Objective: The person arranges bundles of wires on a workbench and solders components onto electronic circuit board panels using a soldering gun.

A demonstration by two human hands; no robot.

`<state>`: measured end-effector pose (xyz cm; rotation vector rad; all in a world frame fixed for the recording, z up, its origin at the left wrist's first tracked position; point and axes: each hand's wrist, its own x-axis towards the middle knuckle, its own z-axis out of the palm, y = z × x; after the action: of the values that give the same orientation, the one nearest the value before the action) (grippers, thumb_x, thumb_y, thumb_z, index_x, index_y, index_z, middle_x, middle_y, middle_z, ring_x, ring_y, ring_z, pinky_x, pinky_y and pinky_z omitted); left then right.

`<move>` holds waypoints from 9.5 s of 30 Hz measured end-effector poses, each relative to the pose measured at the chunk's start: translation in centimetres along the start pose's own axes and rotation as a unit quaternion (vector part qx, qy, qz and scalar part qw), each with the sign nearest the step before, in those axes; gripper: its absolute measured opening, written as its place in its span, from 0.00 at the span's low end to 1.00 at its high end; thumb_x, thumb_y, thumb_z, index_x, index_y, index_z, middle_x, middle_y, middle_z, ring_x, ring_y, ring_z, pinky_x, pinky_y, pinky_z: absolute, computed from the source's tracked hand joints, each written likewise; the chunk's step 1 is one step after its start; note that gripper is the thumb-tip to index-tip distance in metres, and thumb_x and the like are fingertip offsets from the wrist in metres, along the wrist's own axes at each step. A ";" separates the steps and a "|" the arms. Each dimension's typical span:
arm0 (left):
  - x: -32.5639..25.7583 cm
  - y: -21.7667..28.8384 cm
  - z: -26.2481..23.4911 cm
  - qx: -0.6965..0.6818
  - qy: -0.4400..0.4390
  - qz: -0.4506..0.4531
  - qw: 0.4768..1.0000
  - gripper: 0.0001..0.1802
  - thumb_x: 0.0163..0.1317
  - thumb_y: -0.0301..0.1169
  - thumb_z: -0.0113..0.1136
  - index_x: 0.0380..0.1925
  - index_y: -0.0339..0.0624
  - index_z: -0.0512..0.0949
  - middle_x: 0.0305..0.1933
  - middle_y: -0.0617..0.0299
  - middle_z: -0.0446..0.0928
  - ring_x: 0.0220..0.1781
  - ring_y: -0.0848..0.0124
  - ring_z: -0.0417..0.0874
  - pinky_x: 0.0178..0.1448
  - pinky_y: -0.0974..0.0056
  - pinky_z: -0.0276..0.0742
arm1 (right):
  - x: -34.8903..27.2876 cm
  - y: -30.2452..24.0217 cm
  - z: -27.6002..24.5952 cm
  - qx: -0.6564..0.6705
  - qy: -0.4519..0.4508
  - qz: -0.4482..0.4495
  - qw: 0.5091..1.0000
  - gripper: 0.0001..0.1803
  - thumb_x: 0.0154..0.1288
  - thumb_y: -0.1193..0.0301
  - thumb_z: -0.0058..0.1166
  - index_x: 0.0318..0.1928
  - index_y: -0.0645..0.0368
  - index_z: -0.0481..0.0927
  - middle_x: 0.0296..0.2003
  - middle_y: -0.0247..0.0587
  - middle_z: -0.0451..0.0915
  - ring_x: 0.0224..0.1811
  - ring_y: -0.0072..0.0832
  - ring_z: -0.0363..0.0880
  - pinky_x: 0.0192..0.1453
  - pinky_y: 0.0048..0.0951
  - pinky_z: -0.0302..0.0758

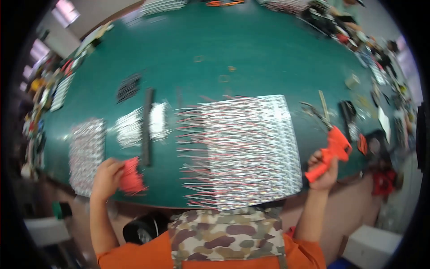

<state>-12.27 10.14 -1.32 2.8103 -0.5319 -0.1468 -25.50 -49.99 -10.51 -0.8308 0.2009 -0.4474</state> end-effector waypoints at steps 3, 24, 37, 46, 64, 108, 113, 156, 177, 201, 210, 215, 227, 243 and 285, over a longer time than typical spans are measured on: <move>0.4 0.3 0.1 0.043 0.020 0.034 0.998 0.08 0.55 0.23 0.63 0.36 0.36 0.82 0.36 0.50 0.79 0.41 0.48 0.80 0.46 0.50 0.76 | -0.3 -0.1 0.8 0.000 0.034 -0.012 0.999 0.28 0.74 0.47 0.47 0.50 0.62 0.76 0.39 0.47 0.81 0.37 0.36 0.78 0.44 0.37 0.74; 20.7 -6.6 -3.2 0.114 0.146 0.022 0.982 0.12 0.63 0.30 0.59 0.45 0.40 0.82 0.48 0.52 0.80 0.52 0.51 0.80 0.56 0.52 0.77 | -0.4 -0.4 -1.8 -0.034 0.049 -0.013 0.998 0.26 0.78 0.48 0.43 0.56 0.59 0.73 0.40 0.37 0.79 0.38 0.23 0.75 0.45 0.23 0.73; 25.7 -6.9 1.5 0.276 0.166 0.083 0.943 0.05 0.57 0.27 0.56 0.33 0.46 0.79 0.39 0.58 0.80 0.45 0.58 0.82 0.50 0.53 0.75 | -0.2 -1.1 -2.2 -0.045 0.036 -0.013 0.998 0.26 0.79 0.50 0.43 0.59 0.60 0.72 0.41 0.39 0.79 0.40 0.23 0.77 0.46 0.22 0.75; 25.3 -7.6 1.5 0.253 0.198 0.124 0.939 0.07 0.56 0.24 0.56 0.34 0.45 0.79 0.35 0.58 0.78 0.42 0.56 0.81 0.49 0.53 0.74 | -0.1 -0.6 -1.9 -0.031 0.051 -0.020 0.998 0.26 0.79 0.50 0.43 0.58 0.60 0.72 0.41 0.39 0.79 0.39 0.24 0.76 0.45 0.23 0.75; 26.0 -6.3 0.2 0.202 0.149 -0.023 0.968 0.05 0.61 0.31 0.61 0.33 0.44 0.83 0.38 0.55 0.80 0.47 0.54 0.82 0.51 0.50 0.77 | -0.2 -0.6 -1.2 -0.054 0.055 -0.021 0.997 0.27 0.78 0.48 0.42 0.56 0.60 0.73 0.39 0.37 0.79 0.38 0.23 0.75 0.44 0.22 0.74; 27.9 -8.6 0.3 0.073 0.092 0.038 0.992 0.08 0.69 0.30 0.53 0.42 0.39 0.76 0.46 0.48 0.79 0.52 0.47 0.79 0.55 0.49 0.75 | -0.3 -0.4 -0.6 -0.045 0.062 -0.022 0.997 0.26 0.78 0.48 0.44 0.54 0.61 0.74 0.39 0.38 0.79 0.37 0.23 0.75 0.42 0.23 0.73; 28.1 -7.7 -0.5 0.084 0.140 0.078 0.983 0.07 0.69 0.29 0.53 0.41 0.38 0.76 0.43 0.48 0.79 0.50 0.47 0.79 0.53 0.50 0.75 | -0.2 -0.3 -0.5 -0.046 0.051 -0.023 0.997 0.27 0.77 0.48 0.44 0.54 0.61 0.74 0.39 0.38 0.79 0.37 0.23 0.75 0.43 0.23 0.73; 30.9 16.6 0.6 0.480 -0.158 0.179 0.844 0.09 0.62 0.34 0.60 0.35 0.44 0.86 0.38 0.54 0.86 0.41 0.58 0.87 0.43 0.57 0.80 | -0.3 -0.5 1.8 -0.017 0.052 -0.032 0.998 0.26 0.76 0.49 0.43 0.52 0.63 0.74 0.37 0.46 0.81 0.35 0.32 0.79 0.40 0.33 0.75; 30.9 13.7 10.2 -0.488 0.094 0.081 0.864 0.05 0.72 0.25 0.53 0.41 0.35 0.76 0.39 0.60 0.84 0.43 0.73 0.83 0.52 0.68 0.79 | -0.2 -0.4 2.1 -0.006 0.043 -0.028 0.999 0.25 0.77 0.52 0.44 0.52 0.63 0.73 0.37 0.47 0.82 0.34 0.32 0.80 0.39 0.32 0.76; 28.8 28.4 6.9 0.070 0.056 0.405 0.910 0.11 0.52 0.19 0.58 0.36 0.42 0.81 0.36 0.58 0.77 0.40 0.55 0.81 0.44 0.52 0.78 | 1.5 -2.4 3.8 -0.049 -0.013 0.014 0.999 0.28 0.74 0.67 0.49 0.68 0.68 0.61 0.58 0.64 0.76 0.48 0.40 0.85 0.53 0.41 0.83; 29.3 28.2 7.4 0.074 0.072 0.435 0.895 0.12 0.50 0.20 0.58 0.36 0.43 0.81 0.35 0.57 0.75 0.38 0.55 0.80 0.41 0.52 0.76 | 2.1 -4.3 6.1 -0.130 0.016 -0.026 0.991 0.27 0.67 0.75 0.53 0.65 0.68 0.67 0.56 0.59 0.78 0.50 0.40 0.84 0.55 0.41 0.82; 29.7 29.7 8.5 0.080 0.077 0.490 0.865 0.12 0.50 0.23 0.57 0.37 0.40 0.79 0.33 0.56 0.74 0.37 0.54 0.78 0.43 0.52 0.75 | 2.9 -5.7 7.3 -0.261 -0.014 -0.018 0.965 0.26 0.60 0.83 0.55 0.61 0.69 0.71 0.52 0.51 0.81 0.50 0.34 0.84 0.57 0.38 0.81; 30.1 29.5 9.9 0.072 -0.023 0.482 0.873 0.15 0.57 0.24 0.54 0.45 0.35 0.78 0.39 0.51 0.76 0.45 0.52 0.80 0.53 0.51 0.78 | 3.6 -3.8 8.0 -0.409 -0.066 -0.054 0.909 0.22 0.61 0.79 0.56 0.56 0.70 0.76 0.49 0.48 0.83 0.46 0.29 0.83 0.53 0.31 0.78; 29.8 29.4 9.9 0.073 -0.037 0.470 0.879 0.16 0.55 0.25 0.56 0.45 0.33 0.78 0.40 0.52 0.76 0.45 0.54 0.80 0.48 0.53 0.80 | 4.4 -2.2 7.5 -0.498 -0.095 -0.124 0.853 0.16 0.61 0.78 0.61 0.50 0.68 0.76 0.36 0.44 0.82 0.33 0.32 0.82 0.39 0.29 0.77; 30.0 29.5 9.7 0.078 -0.037 0.469 0.879 0.14 0.55 0.25 0.56 0.43 0.35 0.79 0.39 0.53 0.77 0.45 0.55 0.81 0.47 0.54 0.81 | 3.8 -3.0 7.3 -0.490 -0.089 -0.068 0.864 0.23 0.60 0.80 0.57 0.58 0.70 0.75 0.48 0.49 0.84 0.52 0.32 0.82 0.59 0.32 0.75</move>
<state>3.98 -29.81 -3.56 2.3469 -1.8943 -0.0037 -20.54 -48.61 -3.40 -1.8951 0.1957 -0.3852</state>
